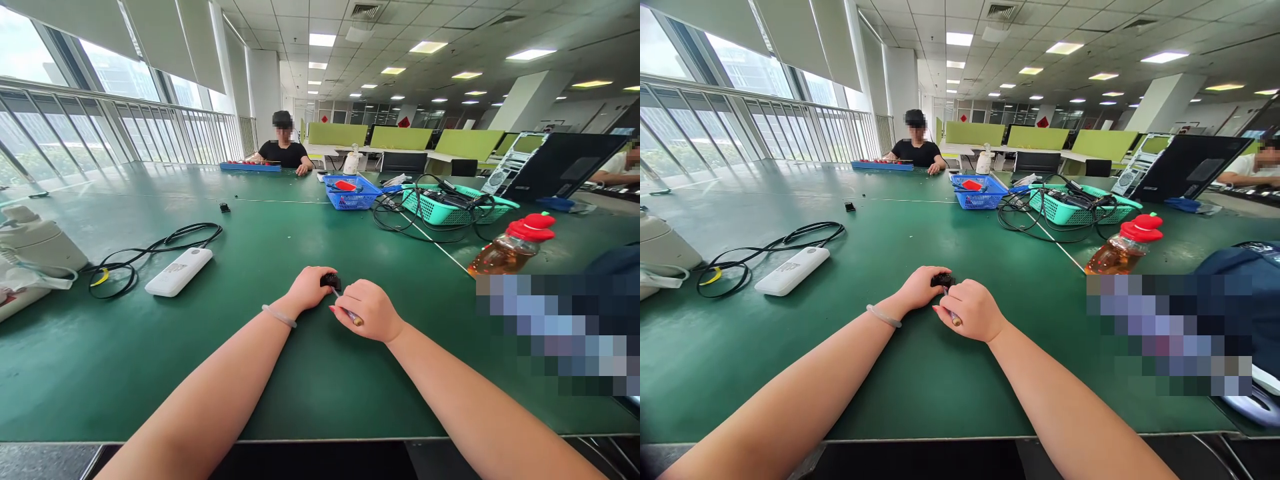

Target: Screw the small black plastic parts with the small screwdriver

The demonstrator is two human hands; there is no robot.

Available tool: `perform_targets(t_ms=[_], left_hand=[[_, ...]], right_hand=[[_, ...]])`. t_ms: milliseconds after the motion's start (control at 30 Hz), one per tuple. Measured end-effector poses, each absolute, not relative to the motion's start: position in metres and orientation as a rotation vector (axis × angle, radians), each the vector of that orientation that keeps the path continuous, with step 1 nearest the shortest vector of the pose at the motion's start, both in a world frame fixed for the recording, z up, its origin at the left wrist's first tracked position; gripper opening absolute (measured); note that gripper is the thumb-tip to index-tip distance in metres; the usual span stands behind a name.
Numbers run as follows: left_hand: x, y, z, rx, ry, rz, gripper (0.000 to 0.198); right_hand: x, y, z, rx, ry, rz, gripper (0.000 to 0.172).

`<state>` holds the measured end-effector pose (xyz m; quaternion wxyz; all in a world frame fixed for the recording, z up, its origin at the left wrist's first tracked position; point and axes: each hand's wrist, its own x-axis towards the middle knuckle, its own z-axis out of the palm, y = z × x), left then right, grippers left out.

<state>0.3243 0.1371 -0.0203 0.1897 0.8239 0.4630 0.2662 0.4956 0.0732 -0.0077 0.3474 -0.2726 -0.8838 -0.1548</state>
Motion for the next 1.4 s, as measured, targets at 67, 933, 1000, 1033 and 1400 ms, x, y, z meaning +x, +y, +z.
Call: perform_targets(t_ms=[67,933,1000,1033,1400], left_hand=[[0.324,0.137,-0.021,2.338,1.314,0.744,0.04],[0.324,0.133,-0.018,2.292,1.351,0.728,0.046],[0.324,0.133,-0.018,2.299,1.35,0.735,0.045],[0.324,0.133,-0.019,2.301,1.354,0.737,0.045],[0.323,0.134,-0.019,2.301,1.351,0.739,0.047]], right_hand=[[0.495,0.072,-0.007,-0.69,-2.296,-0.424,0.027],[0.495,0.072,-0.004,-0.748,-2.307,-0.453,0.029],[0.494,0.073,-0.005,-0.746,-2.313,-0.483,0.03],[0.494,0.073,-0.005,-0.744,-2.313,-0.495,0.03],[0.496,0.073,-0.003,-0.726,-2.275,-0.543,0.031]])
